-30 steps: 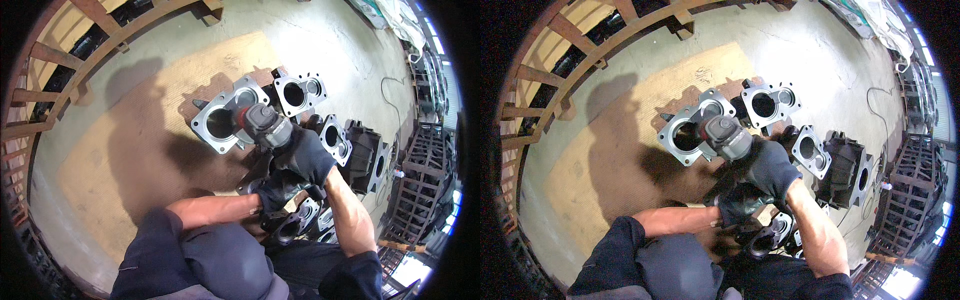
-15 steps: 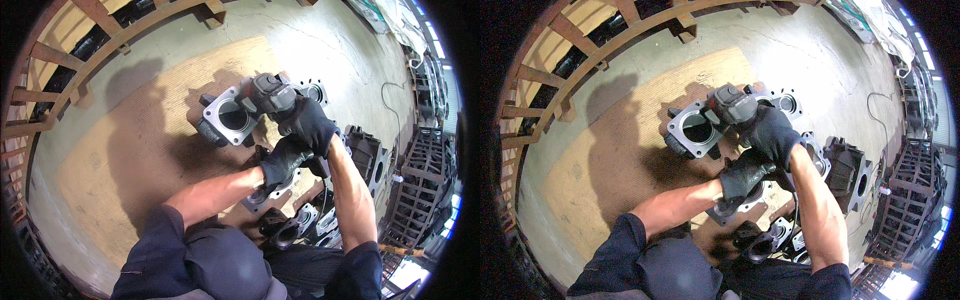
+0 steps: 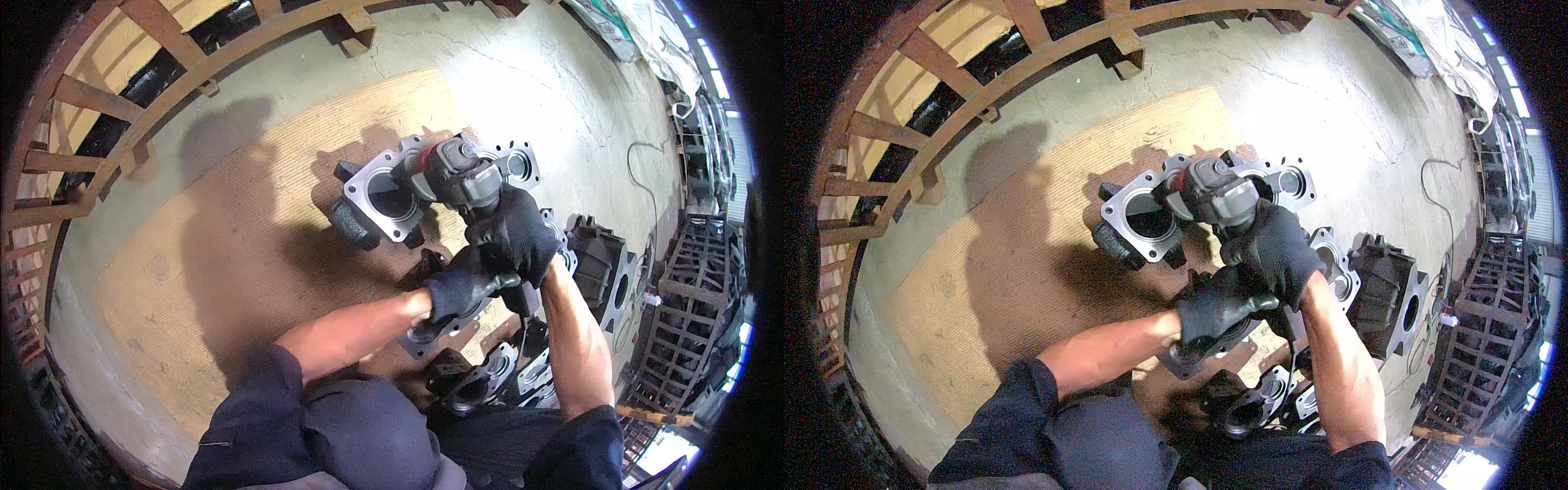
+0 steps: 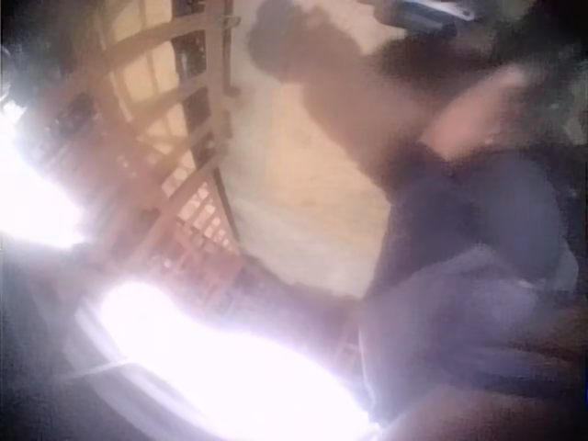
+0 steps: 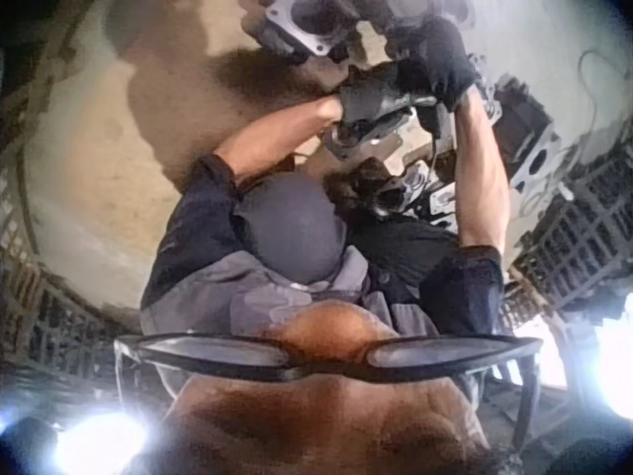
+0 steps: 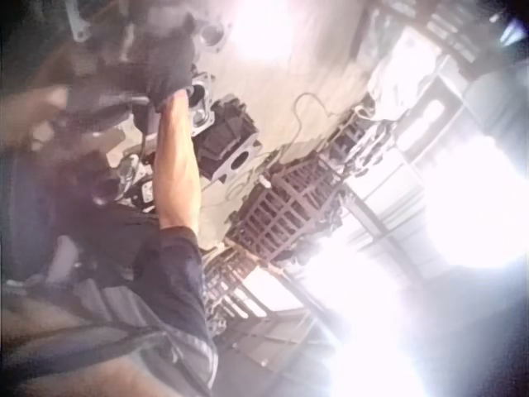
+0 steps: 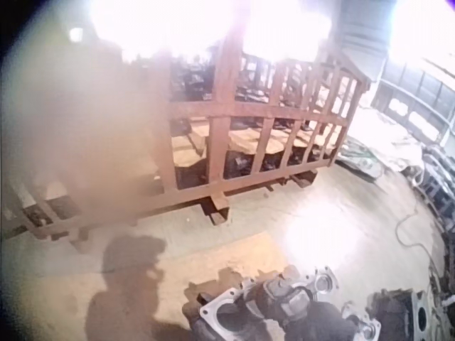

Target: The person sits on the floor and uses a handheld angle grinder to smooth the surfaces of several metal engine parts. They handle each part individually, repositioning them as needed to access different areas.

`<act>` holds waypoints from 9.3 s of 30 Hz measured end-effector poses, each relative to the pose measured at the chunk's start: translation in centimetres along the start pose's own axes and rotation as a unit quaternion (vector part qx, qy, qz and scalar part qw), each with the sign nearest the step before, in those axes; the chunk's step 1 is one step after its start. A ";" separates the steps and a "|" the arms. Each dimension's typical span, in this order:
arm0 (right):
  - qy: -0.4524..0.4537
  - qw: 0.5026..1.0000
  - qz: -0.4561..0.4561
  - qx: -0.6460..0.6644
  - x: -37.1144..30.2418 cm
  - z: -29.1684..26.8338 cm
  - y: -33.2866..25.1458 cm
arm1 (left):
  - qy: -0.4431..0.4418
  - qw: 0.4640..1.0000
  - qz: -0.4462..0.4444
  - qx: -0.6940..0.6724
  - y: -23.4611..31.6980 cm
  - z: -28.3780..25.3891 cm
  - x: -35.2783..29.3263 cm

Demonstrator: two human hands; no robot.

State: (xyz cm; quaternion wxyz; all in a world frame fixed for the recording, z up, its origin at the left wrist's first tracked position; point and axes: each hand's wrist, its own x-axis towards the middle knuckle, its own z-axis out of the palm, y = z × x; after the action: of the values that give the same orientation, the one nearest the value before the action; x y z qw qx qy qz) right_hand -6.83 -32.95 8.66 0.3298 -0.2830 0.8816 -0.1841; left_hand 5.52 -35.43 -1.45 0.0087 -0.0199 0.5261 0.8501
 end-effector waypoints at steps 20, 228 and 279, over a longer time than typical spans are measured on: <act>-0.015 0.994 -0.110 0.021 -4.8 -2.9 1.9 | 0.306 0.772 0.048 0.555 4.2 -16.5 -9.7; -0.017 0.997 0.056 0.041 -6.9 -2.5 10.4 | -0.011 0.994 -0.057 0.090 -6.8 13.6 1.3; 0.064 0.992 -0.037 -0.104 2.3 -8.7 16.8 | 0.002 0.953 -0.065 0.295 -3.7 10.5 13.7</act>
State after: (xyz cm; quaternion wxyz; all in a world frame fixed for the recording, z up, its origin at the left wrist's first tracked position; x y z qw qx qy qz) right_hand -20.57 -20.15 5.22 0.2344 -0.3358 0.9041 -0.1217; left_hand -8.29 -24.46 -0.71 0.0680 -0.0522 0.7514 0.6542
